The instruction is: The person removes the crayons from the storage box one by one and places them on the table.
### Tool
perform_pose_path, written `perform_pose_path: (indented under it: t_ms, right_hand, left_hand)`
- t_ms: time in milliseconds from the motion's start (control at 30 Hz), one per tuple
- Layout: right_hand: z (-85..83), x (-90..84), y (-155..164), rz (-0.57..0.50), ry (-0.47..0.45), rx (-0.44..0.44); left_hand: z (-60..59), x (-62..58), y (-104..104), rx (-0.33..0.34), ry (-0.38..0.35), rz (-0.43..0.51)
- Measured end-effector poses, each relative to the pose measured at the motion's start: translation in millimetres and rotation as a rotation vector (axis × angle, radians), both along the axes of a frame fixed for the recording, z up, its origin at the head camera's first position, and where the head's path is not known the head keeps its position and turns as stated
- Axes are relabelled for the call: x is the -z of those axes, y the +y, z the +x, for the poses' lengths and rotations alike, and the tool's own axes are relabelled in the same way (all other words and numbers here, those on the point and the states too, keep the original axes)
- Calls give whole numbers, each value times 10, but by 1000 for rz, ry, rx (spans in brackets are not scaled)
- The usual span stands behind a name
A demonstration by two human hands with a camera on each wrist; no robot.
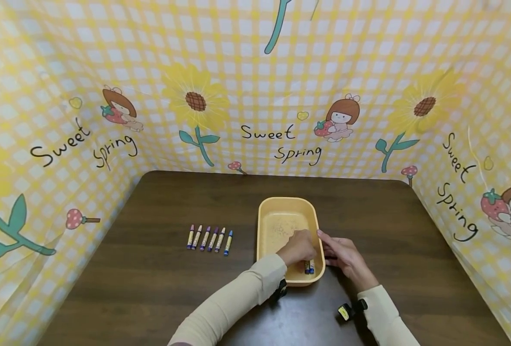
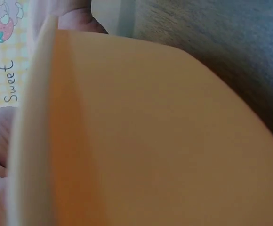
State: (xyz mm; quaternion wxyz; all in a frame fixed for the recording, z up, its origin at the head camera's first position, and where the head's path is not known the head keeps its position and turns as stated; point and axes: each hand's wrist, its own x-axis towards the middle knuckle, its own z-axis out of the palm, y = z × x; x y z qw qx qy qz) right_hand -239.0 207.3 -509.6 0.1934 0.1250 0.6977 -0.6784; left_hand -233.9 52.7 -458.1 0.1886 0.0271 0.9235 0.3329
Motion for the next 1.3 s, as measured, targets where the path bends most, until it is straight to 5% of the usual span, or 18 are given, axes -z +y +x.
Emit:
perform_pose_path:
  t_ms: [467,700,1000,1300]
  right_hand:
    - [20,48,-13,-4,-16,-10]
    - [16,32,-23,-6,-12,10]
    - [42,47,-19,-15,-14,5]
    - [29,-4,-25,-20,-6,10]
  left_hand:
    - [34,123,-8,46,100,-3]
    - [84,43,-24,61,118,5]
    - [100,32,73,187,227,-225]
    - [117,-39,162,174,227,-320]
